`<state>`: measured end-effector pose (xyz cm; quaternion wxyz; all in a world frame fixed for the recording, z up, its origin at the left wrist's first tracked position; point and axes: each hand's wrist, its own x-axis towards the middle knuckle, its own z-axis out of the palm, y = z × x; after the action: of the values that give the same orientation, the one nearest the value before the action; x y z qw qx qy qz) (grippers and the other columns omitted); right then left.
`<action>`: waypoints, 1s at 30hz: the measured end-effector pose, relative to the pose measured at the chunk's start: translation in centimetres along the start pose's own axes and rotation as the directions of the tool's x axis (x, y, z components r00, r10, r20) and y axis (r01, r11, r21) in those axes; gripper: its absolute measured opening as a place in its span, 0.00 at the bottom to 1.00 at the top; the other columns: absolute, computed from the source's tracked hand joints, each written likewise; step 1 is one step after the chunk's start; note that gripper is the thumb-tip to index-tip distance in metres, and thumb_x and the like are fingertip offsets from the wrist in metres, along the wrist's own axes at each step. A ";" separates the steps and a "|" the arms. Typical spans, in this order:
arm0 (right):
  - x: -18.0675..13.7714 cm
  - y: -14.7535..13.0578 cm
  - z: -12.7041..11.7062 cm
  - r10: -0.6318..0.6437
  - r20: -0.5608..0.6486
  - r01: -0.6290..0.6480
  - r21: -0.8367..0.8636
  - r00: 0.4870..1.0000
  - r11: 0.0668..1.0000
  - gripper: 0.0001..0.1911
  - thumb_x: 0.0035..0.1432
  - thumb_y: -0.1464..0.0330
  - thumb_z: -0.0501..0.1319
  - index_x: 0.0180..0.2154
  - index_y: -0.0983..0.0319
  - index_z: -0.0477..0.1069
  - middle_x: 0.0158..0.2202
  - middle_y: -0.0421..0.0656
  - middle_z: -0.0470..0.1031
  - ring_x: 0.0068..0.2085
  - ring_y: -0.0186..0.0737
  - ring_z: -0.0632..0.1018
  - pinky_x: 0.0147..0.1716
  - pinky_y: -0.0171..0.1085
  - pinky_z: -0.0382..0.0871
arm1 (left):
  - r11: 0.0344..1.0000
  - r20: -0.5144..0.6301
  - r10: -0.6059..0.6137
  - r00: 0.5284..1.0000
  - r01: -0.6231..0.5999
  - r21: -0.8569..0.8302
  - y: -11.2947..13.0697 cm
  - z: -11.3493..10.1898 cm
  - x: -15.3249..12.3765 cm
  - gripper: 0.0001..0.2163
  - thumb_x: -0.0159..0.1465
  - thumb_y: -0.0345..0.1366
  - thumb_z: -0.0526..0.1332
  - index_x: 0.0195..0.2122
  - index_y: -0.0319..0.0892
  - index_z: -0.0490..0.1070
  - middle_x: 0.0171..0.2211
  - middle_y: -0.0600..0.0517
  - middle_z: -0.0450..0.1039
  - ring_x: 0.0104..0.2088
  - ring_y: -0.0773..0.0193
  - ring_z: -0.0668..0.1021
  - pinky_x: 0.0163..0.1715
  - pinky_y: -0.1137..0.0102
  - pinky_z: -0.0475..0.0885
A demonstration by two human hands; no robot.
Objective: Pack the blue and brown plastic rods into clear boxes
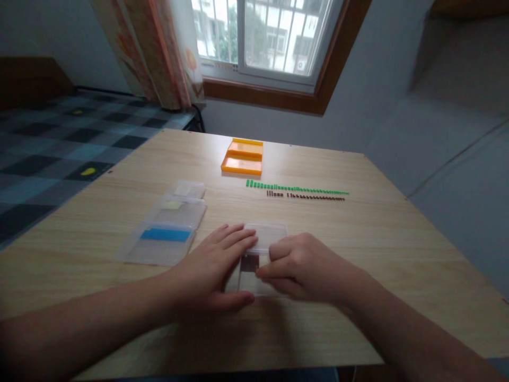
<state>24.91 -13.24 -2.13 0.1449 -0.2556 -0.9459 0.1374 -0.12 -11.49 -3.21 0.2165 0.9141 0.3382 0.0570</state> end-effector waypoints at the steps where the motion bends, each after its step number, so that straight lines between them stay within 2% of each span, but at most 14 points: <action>1: 0.0 0.0 0.0 -0.006 0.009 0.006 -0.001 1.000 1.000 0.14 0.72 0.67 0.56 0.44 0.59 0.81 0.28 0.40 0.72 0.28 0.34 0.69 0.28 0.37 0.55 | 1.000 0.002 -0.002 1.000 0.002 0.003 0.0 0.0 0.0 0.43 0.60 0.57 0.68 0.70 0.37 0.59 0.72 0.38 0.56 0.73 0.41 0.56 0.72 0.47 0.48; 9: 0.1 0.0 0.3 0.017 0.043 -0.016 -0.035 0.999 0.999 0.14 0.73 0.66 0.55 0.45 0.56 0.81 0.29 0.39 0.73 0.29 0.34 0.70 0.30 0.38 0.56 | 1.000 0.008 -0.003 1.000 0.003 0.007 0.0 -0.2 0.0 0.44 0.60 0.57 0.68 0.70 0.36 0.59 0.72 0.37 0.55 0.73 0.40 0.55 0.72 0.45 0.49; 15: 0.2 -0.1 0.1 0.003 0.034 -0.002 -0.030 0.999 1.000 0.15 0.73 0.66 0.54 0.45 0.57 0.81 0.28 0.39 0.72 0.28 0.34 0.70 0.30 0.37 0.56 | 1.000 -0.005 0.001 1.000 -0.001 0.005 -0.2 0.1 -0.1 0.43 0.60 0.58 0.68 0.70 0.37 0.59 0.73 0.38 0.55 0.73 0.40 0.55 0.71 0.45 0.49; 21: 0.1 -0.1 -0.4 0.043 0.022 -0.044 0.047 0.999 0.998 0.15 0.72 0.69 0.54 0.41 0.61 0.81 0.28 0.40 0.70 0.27 0.32 0.68 0.28 0.35 0.56 | 0.999 -0.026 0.021 0.999 -0.022 -0.034 -0.2 0.1 0.0 0.42 0.60 0.57 0.68 0.70 0.38 0.60 0.72 0.37 0.56 0.73 0.39 0.55 0.71 0.45 0.48; 26: 0.2 -0.2 -0.3 0.050 0.013 -0.050 0.011 0.999 0.999 0.15 0.70 0.70 0.55 0.38 0.62 0.80 0.27 0.40 0.69 0.26 0.33 0.66 0.27 0.36 0.55 | 1.000 0.008 -0.006 1.000 0.006 0.001 0.0 -0.1 0.1 0.44 0.60 0.57 0.68 0.70 0.35 0.59 0.72 0.36 0.55 0.73 0.39 0.55 0.72 0.45 0.48; 30: 0.4 -0.4 0.0 0.065 0.032 -0.064 -0.039 0.997 0.997 0.16 0.71 0.69 0.54 0.36 0.62 0.79 0.27 0.40 0.69 0.26 0.33 0.66 0.28 0.36 0.55 | 1.000 -0.007 0.012 1.000 -0.012 -0.014 -0.1 0.0 0.0 0.43 0.60 0.57 0.68 0.70 0.37 0.60 0.72 0.37 0.55 0.73 0.40 0.56 0.72 0.45 0.48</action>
<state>24.44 -13.37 -1.96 0.1195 -0.2865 -0.9419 0.1282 -0.20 -11.40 -3.30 0.2214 0.9143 0.3330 0.0637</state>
